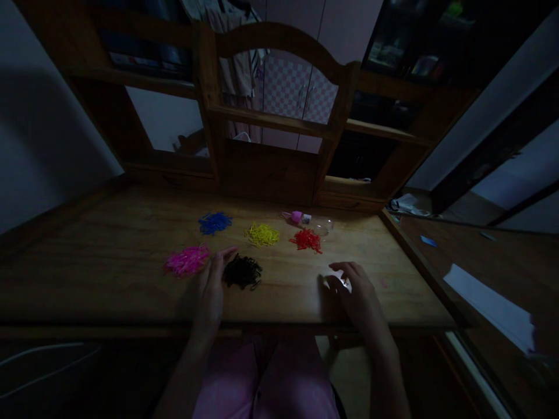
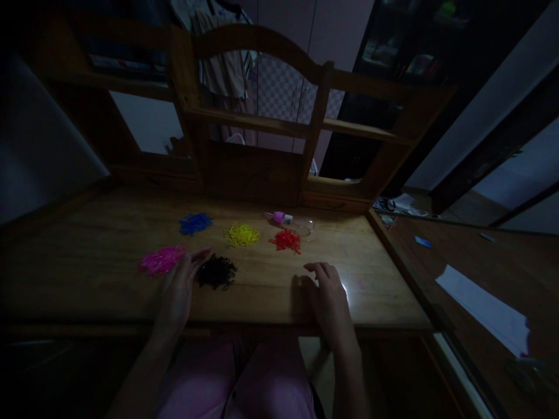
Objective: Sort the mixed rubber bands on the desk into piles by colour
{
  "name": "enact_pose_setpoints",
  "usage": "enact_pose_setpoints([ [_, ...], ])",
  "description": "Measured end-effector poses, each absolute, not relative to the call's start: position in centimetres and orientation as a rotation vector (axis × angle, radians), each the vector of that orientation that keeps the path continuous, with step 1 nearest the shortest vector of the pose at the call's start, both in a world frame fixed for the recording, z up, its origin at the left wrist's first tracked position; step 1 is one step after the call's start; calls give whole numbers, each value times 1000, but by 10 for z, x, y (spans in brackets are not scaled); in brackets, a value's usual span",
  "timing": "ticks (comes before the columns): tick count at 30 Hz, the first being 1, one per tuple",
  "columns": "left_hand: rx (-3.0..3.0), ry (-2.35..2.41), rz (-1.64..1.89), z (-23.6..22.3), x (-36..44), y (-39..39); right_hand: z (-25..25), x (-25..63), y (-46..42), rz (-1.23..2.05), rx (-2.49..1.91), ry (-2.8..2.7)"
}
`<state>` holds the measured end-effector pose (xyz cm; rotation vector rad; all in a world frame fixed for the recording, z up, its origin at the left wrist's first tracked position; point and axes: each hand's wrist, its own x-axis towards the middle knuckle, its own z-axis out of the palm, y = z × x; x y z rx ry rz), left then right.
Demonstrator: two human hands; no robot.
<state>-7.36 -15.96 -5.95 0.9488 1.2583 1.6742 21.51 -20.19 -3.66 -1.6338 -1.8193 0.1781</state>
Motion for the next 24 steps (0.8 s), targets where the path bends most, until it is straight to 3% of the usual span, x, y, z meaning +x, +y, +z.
enact_pose_setpoints([
  [8,957,1262,1675,-58,-73,-161,-40,199,-196,156,-1632,-2024],
  [14,947,1273,1684,-57,-72,-162,-18,133,-149,236,-1317,-1913],
  [19,1010,1286,1644,-63,-76,-161,-9,85,-107,258,-1386,-1811],
  [24,1103,1336,1591,-67,-81,-160,-3,98,-113,180,-1382,-1765],
])
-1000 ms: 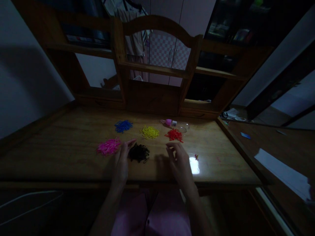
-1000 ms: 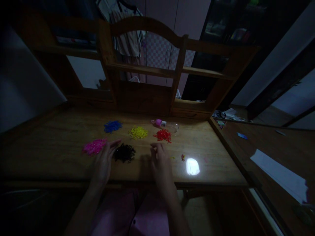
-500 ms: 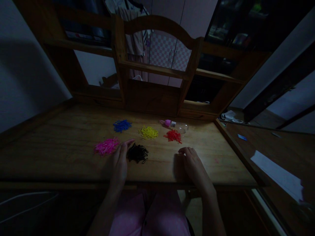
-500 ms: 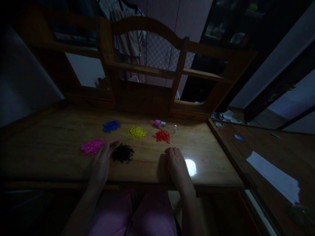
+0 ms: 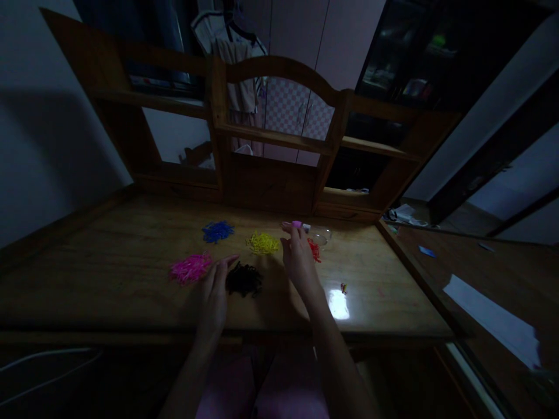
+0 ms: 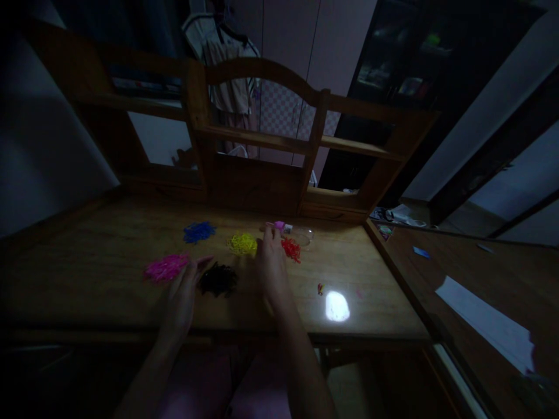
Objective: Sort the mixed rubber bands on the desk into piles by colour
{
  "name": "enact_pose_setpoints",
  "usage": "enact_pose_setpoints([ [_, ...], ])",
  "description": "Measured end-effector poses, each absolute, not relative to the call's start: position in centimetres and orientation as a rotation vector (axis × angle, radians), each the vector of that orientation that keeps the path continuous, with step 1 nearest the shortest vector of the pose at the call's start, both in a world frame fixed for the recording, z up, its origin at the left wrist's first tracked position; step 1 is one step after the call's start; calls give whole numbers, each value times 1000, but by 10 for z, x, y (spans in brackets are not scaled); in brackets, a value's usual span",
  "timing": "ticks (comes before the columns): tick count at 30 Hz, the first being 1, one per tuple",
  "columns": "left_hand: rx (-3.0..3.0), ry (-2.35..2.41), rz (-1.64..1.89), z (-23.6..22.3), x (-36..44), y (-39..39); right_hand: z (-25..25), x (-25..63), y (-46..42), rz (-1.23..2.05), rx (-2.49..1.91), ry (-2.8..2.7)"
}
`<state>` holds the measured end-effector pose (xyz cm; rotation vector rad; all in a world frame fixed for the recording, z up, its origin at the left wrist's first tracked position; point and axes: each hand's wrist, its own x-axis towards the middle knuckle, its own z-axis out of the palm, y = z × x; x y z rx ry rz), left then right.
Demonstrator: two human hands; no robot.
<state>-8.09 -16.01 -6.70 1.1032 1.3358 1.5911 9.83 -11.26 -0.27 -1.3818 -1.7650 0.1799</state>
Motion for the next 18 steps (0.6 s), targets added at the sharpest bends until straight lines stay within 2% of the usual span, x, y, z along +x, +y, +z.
enact_pose_setpoints([
  [4,1083,1337,1585,-66,-81,-160,3,151,-144,185,-1379,-1667],
  [10,1111,1372,1596,-60,-81,-161,-11,242,-188,142,-1632,-1504],
  [18,1132,1372,1570,-67,-83,-159,-38,279,-210,421,-1711,-1680],
])
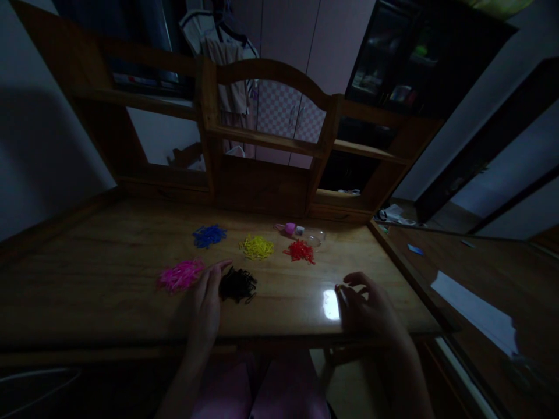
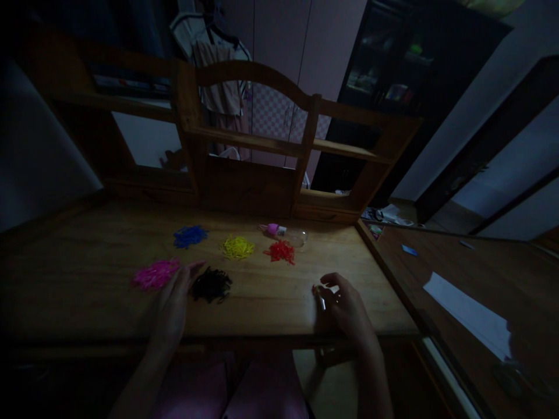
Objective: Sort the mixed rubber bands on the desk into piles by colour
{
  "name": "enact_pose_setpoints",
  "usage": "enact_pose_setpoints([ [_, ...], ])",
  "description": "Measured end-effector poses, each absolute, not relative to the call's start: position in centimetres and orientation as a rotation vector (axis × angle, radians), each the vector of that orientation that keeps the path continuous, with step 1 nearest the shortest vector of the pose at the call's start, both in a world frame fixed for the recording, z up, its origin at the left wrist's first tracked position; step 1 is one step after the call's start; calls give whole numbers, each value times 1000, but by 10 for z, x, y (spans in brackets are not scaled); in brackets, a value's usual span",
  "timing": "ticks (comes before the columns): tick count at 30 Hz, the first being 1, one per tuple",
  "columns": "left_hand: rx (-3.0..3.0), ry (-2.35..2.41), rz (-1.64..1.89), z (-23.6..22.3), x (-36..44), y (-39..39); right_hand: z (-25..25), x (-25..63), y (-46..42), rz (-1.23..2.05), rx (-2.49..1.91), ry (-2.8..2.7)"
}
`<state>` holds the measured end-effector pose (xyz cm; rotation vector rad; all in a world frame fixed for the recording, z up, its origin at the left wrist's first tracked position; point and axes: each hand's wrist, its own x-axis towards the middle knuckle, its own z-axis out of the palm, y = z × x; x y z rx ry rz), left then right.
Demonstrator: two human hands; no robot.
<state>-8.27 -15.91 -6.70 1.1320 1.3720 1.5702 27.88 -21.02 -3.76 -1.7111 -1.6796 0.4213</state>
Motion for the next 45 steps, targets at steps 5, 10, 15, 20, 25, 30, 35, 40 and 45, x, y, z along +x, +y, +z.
enact_pose_setpoints([
  [5,1188,1424,1544,-64,-83,-161,-42,272,-206,473,-1646,-1740],
  [10,1229,1475,1556,-57,-82,-164,-46,274,-200,419,-1681,-1759],
  [15,1220,1474,1540,-56,-82,-163,-43,277,-198,451,-1677,-1800],
  [20,1217,1464,1540,-56,-82,-164,-26,271,-201,488,-1627,-1810],
  [25,1199,1458,1546,-55,-81,-164,-15,264,-201,480,-1574,-1800],
  [30,1226,1472,1549,-52,-81,-165,-15,261,-199,514,-1533,-1771],
  [35,1228,1464,1551,-52,-81,-165,-15,257,-194,546,-1505,-1753],
  [40,1232,1448,1553,-54,-81,-164,-13,229,-178,506,-1506,-1729],
  [45,1189,1427,1567,-56,-80,-164,-25,168,-139,430,-1517,-1706],
])
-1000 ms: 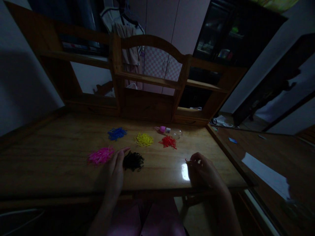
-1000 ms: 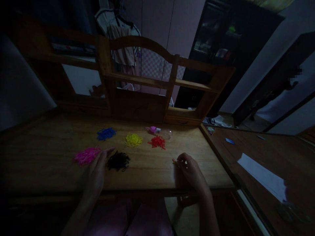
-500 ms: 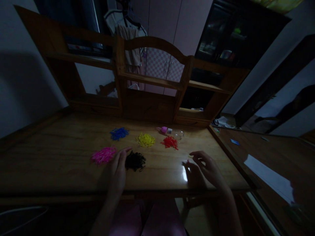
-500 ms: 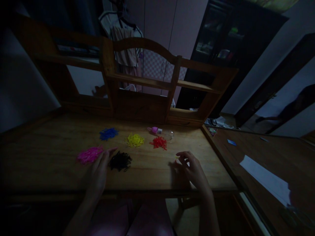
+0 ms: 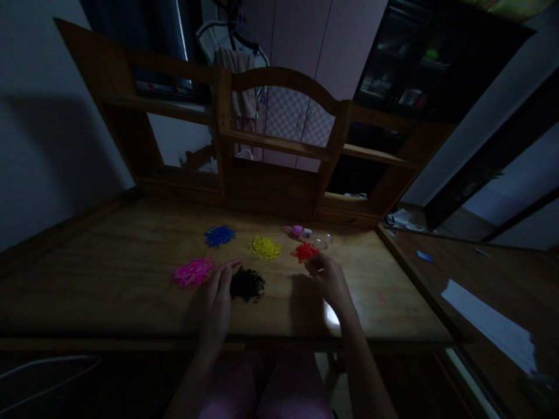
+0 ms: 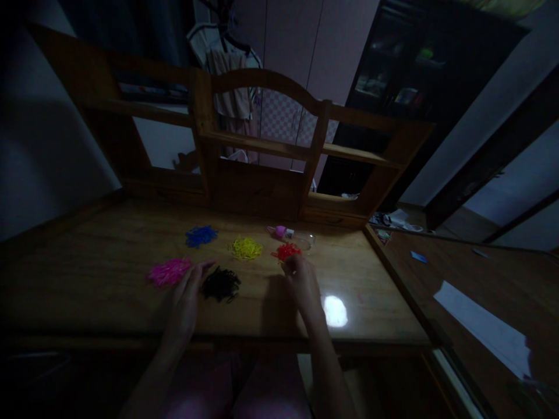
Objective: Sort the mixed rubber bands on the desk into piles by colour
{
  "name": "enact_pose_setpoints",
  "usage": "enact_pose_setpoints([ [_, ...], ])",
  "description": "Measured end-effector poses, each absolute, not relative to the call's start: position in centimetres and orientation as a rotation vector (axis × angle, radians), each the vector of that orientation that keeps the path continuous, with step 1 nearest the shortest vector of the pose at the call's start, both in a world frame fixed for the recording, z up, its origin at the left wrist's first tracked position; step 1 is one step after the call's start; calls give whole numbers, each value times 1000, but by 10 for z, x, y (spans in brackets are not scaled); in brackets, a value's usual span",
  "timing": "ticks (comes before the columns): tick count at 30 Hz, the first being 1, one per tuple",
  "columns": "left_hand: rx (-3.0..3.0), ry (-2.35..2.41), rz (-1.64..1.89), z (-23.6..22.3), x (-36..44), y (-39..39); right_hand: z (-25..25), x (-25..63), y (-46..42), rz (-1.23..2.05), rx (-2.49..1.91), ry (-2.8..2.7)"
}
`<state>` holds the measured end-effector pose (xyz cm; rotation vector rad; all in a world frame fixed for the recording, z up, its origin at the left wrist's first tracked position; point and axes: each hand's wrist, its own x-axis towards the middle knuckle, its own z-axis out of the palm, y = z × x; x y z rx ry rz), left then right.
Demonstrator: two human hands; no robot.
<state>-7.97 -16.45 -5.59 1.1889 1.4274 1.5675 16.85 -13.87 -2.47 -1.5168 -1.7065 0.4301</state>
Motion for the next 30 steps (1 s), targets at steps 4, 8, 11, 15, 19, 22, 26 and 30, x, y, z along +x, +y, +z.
enact_pose_setpoints([
  [4,1158,1389,1585,-58,-80,-164,-36,121,-104,426,-1495,-1698],
  [8,1159,1386,1574,-57,-80,-164,-38,101,-91,447,-1458,-1683],
  [11,1168,1411,1557,-54,-79,-165,-36,116,-102,469,-1429,-1658],
  [15,1177,1426,1559,-52,-79,-166,-32,170,-139,424,-1507,-1583],
  [19,1175,1435,1563,-50,-79,-166,-36,225,-180,171,-1835,-1518],
  [22,1173,1437,1567,-49,-79,-166,-47,246,-197,143,-1917,-1533],
  [26,1178,1424,1577,-51,-80,-167,-62,249,-201,122,-1887,-1553],
  [30,1172,1441,1564,-52,-80,-166,-65,240,-200,114,-1869,-1570],
])
